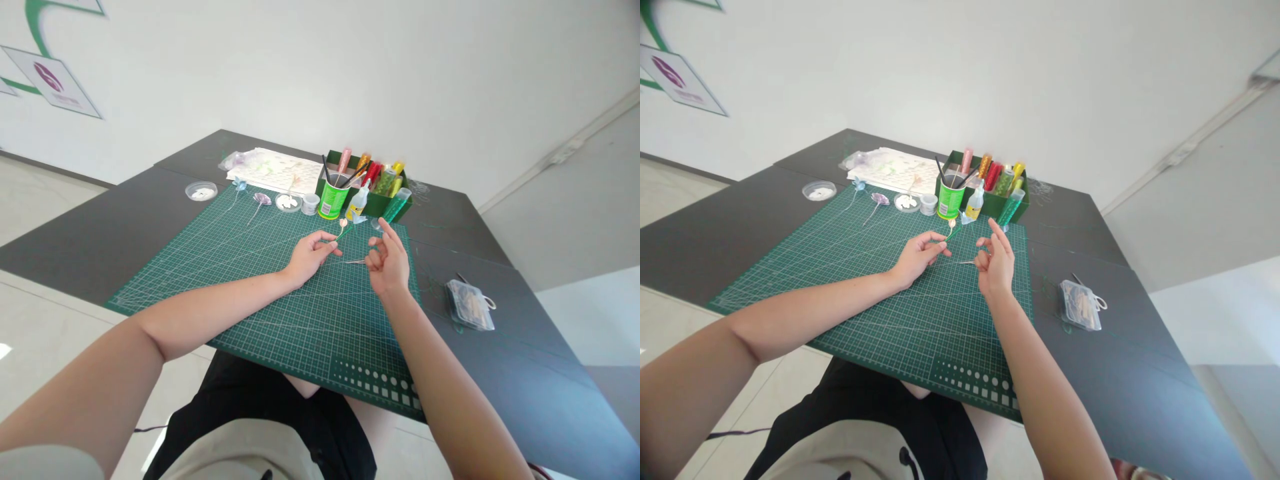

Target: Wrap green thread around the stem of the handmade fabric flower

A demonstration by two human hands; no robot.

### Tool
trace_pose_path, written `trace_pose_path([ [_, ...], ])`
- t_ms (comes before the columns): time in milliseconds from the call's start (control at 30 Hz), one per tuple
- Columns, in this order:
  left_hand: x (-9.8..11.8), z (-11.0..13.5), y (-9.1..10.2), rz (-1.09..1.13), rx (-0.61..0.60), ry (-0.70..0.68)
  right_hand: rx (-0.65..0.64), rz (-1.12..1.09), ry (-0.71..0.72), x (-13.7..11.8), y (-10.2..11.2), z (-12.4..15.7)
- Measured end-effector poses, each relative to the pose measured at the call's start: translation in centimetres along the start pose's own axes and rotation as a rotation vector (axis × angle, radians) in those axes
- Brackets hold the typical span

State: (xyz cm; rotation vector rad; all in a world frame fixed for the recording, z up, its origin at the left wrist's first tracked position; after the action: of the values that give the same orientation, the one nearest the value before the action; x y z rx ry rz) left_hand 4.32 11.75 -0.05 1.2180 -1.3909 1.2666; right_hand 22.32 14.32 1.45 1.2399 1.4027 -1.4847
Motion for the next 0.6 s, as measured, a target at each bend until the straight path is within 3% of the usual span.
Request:
trace_pose_path([
  [233, 0.3, -0.1, 0.1, 0.003, 0.011, -0.015, -0.028, 0.251, 0.174, -1.6, -0.4, 0.2],
  [467, 0.3, -0.3, 0.5, 0.001, 0.020, -0.025, -0.231, 0.689, 0.351, -2.8, -1.9, 0.9],
  [600, 0.5, -0.1, 0.2, -0.007, 0.006, -0.035, -0.272, 0.908, 0.416, -2.8, -2.4, 1.6],
])
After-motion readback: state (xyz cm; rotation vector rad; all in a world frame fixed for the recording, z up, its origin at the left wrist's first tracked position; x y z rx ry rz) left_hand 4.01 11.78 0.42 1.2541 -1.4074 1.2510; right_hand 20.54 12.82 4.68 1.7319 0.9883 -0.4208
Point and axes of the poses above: each hand's wrist, its own z-axis away from the middle knuckle, its own y-axis out of the back of the hand, x = y × z, the point moved 7 cm from there along -z, towards the middle knuckle, and after that the axes turned 2 degrees about x, right-handed, at the moved point
